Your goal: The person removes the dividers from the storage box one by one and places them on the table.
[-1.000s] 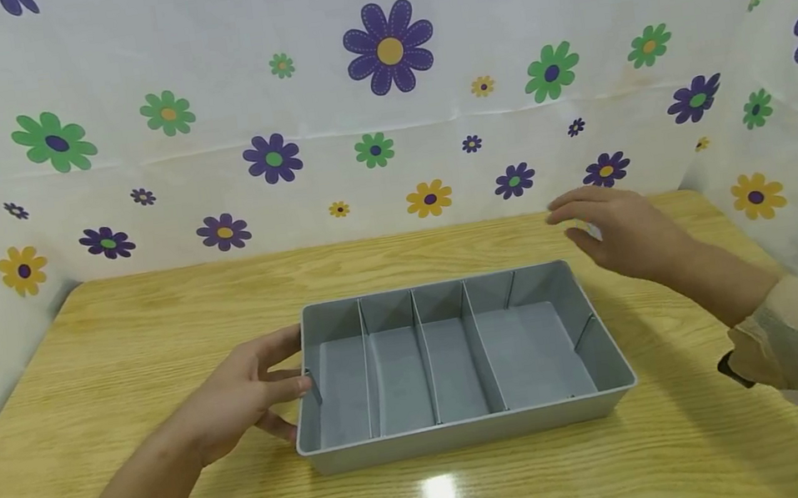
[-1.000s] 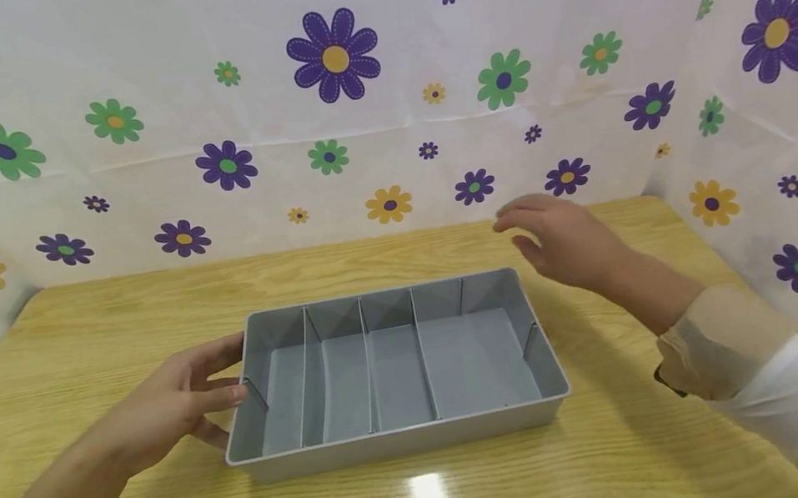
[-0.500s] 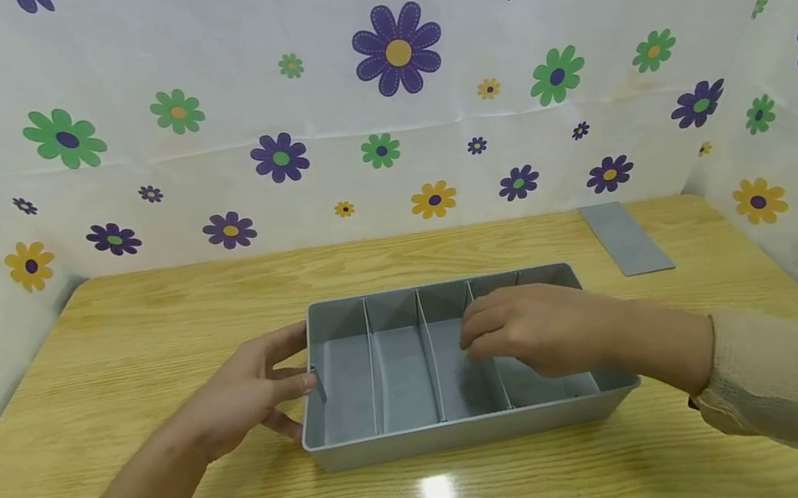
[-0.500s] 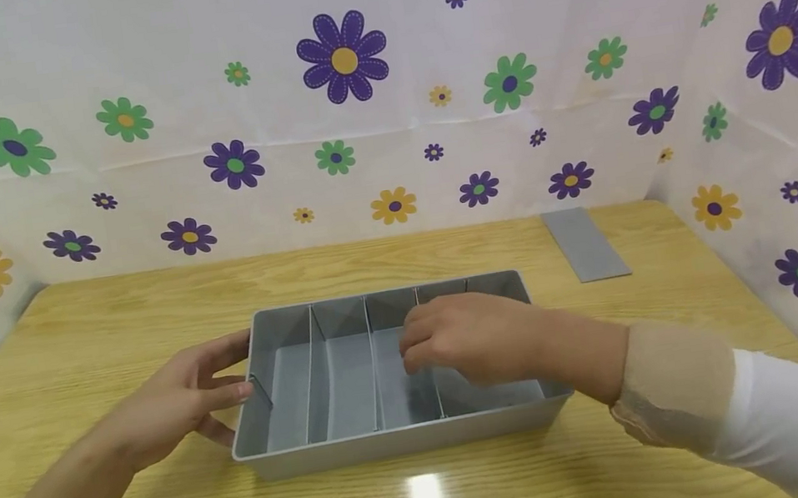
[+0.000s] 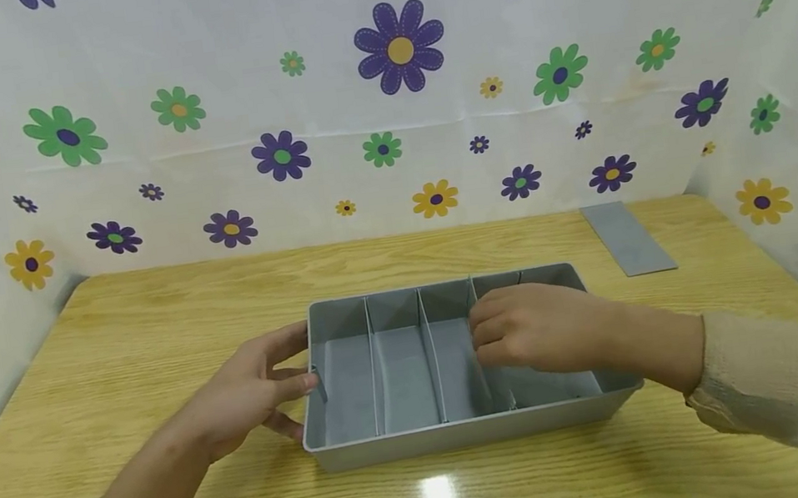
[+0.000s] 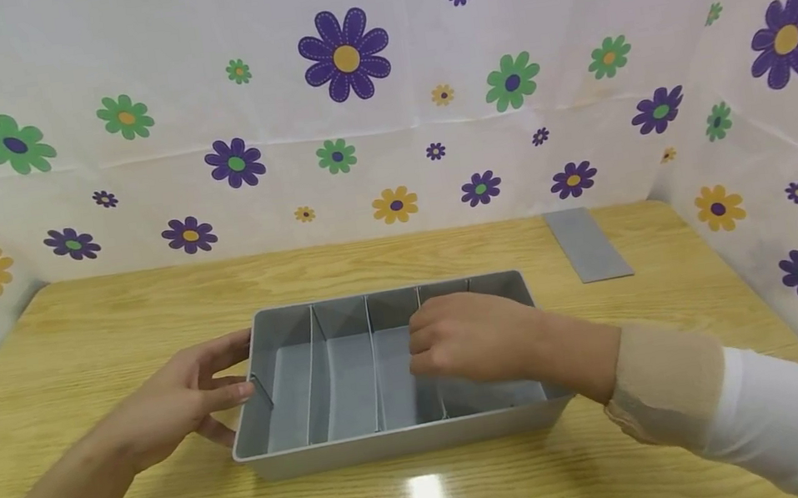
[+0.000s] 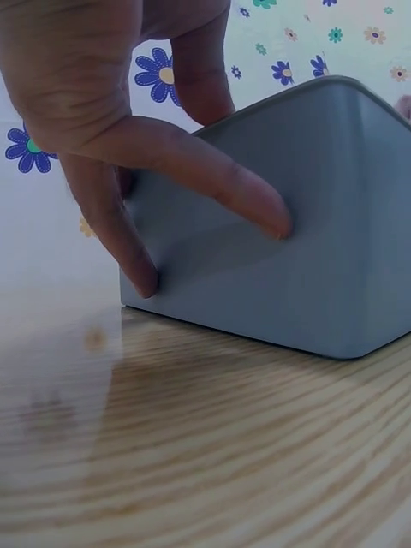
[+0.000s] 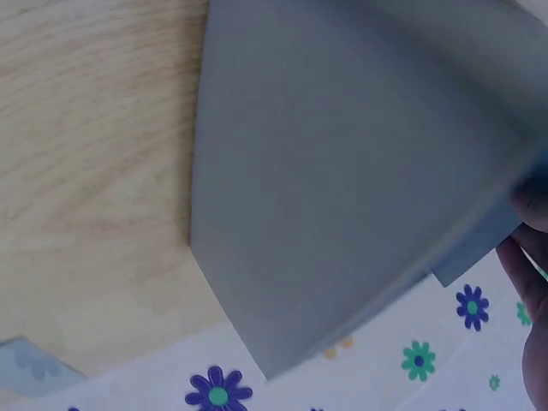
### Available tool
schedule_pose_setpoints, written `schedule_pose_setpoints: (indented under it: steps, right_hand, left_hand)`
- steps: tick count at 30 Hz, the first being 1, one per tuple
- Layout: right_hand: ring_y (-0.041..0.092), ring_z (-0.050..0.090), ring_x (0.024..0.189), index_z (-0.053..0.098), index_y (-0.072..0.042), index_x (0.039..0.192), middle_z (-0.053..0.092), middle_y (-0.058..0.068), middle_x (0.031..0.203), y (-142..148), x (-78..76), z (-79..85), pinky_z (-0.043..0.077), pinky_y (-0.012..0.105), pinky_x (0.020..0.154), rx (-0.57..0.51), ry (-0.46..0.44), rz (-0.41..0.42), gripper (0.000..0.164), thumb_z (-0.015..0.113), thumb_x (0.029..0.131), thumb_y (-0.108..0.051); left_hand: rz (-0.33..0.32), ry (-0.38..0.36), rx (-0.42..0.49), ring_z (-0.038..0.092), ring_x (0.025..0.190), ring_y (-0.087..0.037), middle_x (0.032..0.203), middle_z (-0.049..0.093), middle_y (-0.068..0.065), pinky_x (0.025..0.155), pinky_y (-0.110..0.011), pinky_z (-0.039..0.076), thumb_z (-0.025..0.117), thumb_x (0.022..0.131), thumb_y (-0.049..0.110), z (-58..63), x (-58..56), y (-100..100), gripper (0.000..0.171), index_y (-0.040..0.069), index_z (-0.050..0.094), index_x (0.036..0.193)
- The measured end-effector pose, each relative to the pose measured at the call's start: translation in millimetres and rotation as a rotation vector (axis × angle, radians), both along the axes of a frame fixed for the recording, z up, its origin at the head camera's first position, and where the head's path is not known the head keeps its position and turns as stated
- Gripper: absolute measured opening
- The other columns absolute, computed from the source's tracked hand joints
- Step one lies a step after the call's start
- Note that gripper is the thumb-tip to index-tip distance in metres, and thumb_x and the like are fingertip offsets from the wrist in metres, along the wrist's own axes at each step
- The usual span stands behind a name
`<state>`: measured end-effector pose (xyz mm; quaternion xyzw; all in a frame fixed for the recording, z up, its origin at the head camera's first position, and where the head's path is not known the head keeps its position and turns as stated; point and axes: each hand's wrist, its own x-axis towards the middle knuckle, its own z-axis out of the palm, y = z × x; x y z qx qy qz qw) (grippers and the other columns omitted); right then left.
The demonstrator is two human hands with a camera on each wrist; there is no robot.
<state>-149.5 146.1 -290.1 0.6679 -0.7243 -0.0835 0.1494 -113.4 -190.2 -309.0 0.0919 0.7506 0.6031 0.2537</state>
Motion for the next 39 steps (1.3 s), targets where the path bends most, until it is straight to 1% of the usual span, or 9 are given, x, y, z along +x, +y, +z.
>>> schedule_pose_setpoints:
  steps: [5,13,19,21,24,27,31,34,39]
  right_hand:
    - [0.013,0.055,0.095,0.066,-0.011,0.089,0.064,-0.004,0.091,5.7,-1.5,22.6,0.046,0.025,0.09,-0.091,-0.028,0.028,0.022,0.07,0.072,0.003]
    - [0.015,0.057,0.09,0.065,-0.01,0.085,0.065,-0.002,0.087,11.2,0.9,67.6,0.052,0.03,0.08,-0.336,-0.075,0.055,0.029,0.063,0.07,0.014]
    - [0.018,0.059,0.093,0.066,-0.008,0.092,0.067,0.001,0.094,29.9,-1.0,90.6,0.053,0.036,0.081,-0.433,-0.071,-0.03,0.031,0.065,0.07,0.014]
    - [0.018,0.059,0.091,0.066,-0.008,0.093,0.066,0.003,0.093,36.6,-5.6,92.5,0.053,0.037,0.08,-0.505,-0.055,-0.061,0.031,0.065,0.07,0.013]
    - [0.018,0.06,0.082,0.066,-0.007,0.091,0.067,0.005,0.087,45.6,-15.8,88.9,0.054,0.036,0.069,-0.643,-0.018,-0.122,0.029,0.069,0.068,0.01]
    - [0.019,0.061,0.072,0.064,-0.003,0.091,0.067,0.01,0.084,56.8,-26.9,82.5,0.053,0.037,0.057,-0.733,0.015,-0.258,0.023,0.071,0.07,0.005]
    - [0.025,0.06,0.064,0.055,0.004,0.1,0.065,0.018,0.084,75.5,-43.7,69.7,0.053,0.042,0.052,-0.769,-0.032,-0.504,0.022,0.065,0.081,-0.004]
    - [0.028,0.058,0.063,0.05,0.004,0.106,0.064,0.021,0.082,90.6,-56.9,53.7,0.052,0.045,0.054,-0.772,-0.148,-0.725,0.025,0.056,0.09,-0.014]
    - [0.04,0.06,0.078,0.047,0.007,0.112,0.06,0.028,0.092,117.5,-80.7,20.6,0.053,0.056,0.065,-0.694,-0.418,-1.101,0.04,0.045,0.096,-0.03]
  left_hand:
    - [0.028,0.0,-0.016,0.044,0.117,-0.04,0.148,0.025,-0.013,0.058,-0.052,0.054,0.049,0.09,0.001,0.9,1.3,1.8,0.061,0.012,0.024,0.144]
    - [0.032,-0.004,-0.014,0.044,0.118,-0.041,0.148,0.024,-0.015,0.058,-0.053,0.054,0.05,0.09,0.001,-0.8,0.6,1.1,0.062,0.012,0.024,0.145]
    - [0.026,-0.012,-0.014,0.045,0.116,-0.04,0.148,0.025,-0.015,0.058,-0.053,0.054,0.05,0.089,0.001,-0.6,-0.6,1.2,0.062,0.012,0.024,0.145]
    - [0.028,-0.011,-0.015,0.045,0.116,-0.041,0.147,0.024,-0.015,0.058,-0.053,0.054,0.05,0.089,0.001,-0.1,-0.7,1.1,0.062,0.011,0.024,0.144]
    - [0.032,-0.011,-0.014,0.044,0.117,-0.041,0.147,0.025,-0.017,0.059,-0.053,0.054,0.052,0.089,0.003,-0.1,-0.9,0.3,0.063,0.011,0.024,0.144]
    - [0.032,-0.001,-0.007,0.044,0.117,-0.041,0.145,0.026,-0.02,0.059,-0.053,0.054,0.053,0.088,0.005,-0.4,-0.7,-1.7,0.064,0.01,0.024,0.144]
    - [0.043,0.03,-0.013,0.049,0.112,-0.04,0.143,0.028,-0.022,0.058,-0.052,0.054,0.055,0.085,0.004,-2.3,-1.3,-2.5,0.065,0.009,0.025,0.143]
    - [0.049,0.057,-0.02,0.051,0.109,-0.039,0.142,0.029,-0.023,0.056,-0.052,0.054,0.054,0.084,0.002,-3.5,-1.8,-1.2,0.066,0.009,0.026,0.143]
    - [0.04,0.068,-0.026,0.051,0.108,-0.039,0.141,0.03,-0.024,0.056,-0.052,0.054,0.053,0.084,0.0,-4.1,-1.4,0.7,0.066,0.009,0.026,0.143]
